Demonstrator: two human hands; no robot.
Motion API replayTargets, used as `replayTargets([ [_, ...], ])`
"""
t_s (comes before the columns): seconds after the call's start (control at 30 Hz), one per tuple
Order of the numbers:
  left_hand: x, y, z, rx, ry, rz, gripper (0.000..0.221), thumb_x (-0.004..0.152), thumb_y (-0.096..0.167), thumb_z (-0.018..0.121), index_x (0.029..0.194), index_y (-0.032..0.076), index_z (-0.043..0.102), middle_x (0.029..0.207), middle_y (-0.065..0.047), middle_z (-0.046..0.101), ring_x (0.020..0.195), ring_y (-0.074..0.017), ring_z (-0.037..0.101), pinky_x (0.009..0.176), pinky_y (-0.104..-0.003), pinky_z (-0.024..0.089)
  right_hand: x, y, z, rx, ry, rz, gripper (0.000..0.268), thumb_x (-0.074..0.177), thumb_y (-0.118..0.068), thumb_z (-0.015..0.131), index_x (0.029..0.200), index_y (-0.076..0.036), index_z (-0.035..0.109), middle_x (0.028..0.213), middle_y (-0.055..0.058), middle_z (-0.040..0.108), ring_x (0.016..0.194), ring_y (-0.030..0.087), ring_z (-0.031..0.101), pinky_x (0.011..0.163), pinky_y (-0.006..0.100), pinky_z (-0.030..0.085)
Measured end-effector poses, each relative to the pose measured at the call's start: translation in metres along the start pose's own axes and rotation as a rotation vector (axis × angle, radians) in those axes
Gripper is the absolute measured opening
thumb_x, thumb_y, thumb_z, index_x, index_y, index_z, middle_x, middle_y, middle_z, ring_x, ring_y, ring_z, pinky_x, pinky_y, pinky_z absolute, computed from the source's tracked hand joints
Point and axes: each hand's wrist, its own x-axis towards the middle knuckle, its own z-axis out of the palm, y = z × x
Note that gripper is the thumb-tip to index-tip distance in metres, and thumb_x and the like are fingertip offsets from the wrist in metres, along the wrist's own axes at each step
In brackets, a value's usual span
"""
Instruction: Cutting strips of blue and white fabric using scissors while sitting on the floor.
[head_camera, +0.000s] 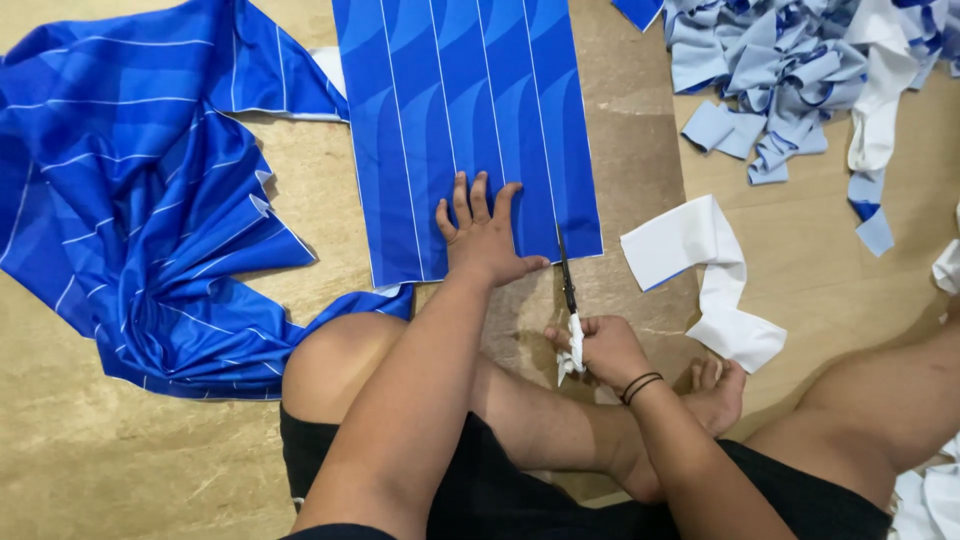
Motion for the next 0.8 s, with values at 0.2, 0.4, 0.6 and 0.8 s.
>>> replayTargets([
  [0.2,-0.006,0.001,0.003,0.010,-0.059,-0.018,0.119,0.061,0.072,0.084,0.156,0.038,0.021,0.169,-0.015,0.001,0.155,-0.0383,-0.016,0.118,-0.064,-0.004,0.011,-0.010,-0.003,0.003,-0.020,0.014,0.044,0.079,-0.044,0.084,0.070,-0.002,0.071,0.057,0.007,0.067,0.044,0.013,0.059,0.041,0.029,0.044],
  [0.4,0.002,0.002,-0.001,-0.005,-0.061,-0.019,0.120,0.061,0.071,0.085,0.156,0.038,0.019,0.170,-0.014,-0.001,0.155,-0.0384,-0.017,0.118,-0.064,-0.005,0.018,-0.037,-0.006,-0.023,-0.020,0.008,0.046,0.078,-0.043,0.086,0.070,-0.001,0.071,0.057,0.010,0.067,0.043,0.016,0.060,0.039,0.031,0.044],
  [0.6,-0.009,0.002,0.007,0.004,-0.057,-0.005,0.119,0.061,0.071,0.085,0.156,0.038,0.020,0.170,-0.014,0.001,0.155,-0.0385,-0.015,0.118,-0.064,-0.004,0.037,-0.023,-0.007,-0.049,-0.017,-0.006,0.048,0.075,-0.047,0.087,0.072,-0.001,0.073,0.060,0.009,0.069,0.045,0.015,0.061,0.041,0.030,0.046],
  [0.8,-0.012,0.003,0.003,-0.002,-0.048,-0.026,0.118,0.062,0.067,0.086,0.156,0.037,0.022,0.170,-0.014,0.003,0.156,-0.0381,-0.013,0.119,-0.064,-0.003,0.045,-0.051,-0.014,-0.126,-0.055,-0.030,0.058,0.072,-0.061,0.082,0.070,-0.004,0.072,0.059,0.009,0.070,0.045,0.015,0.062,0.042,0.030,0.046],
])
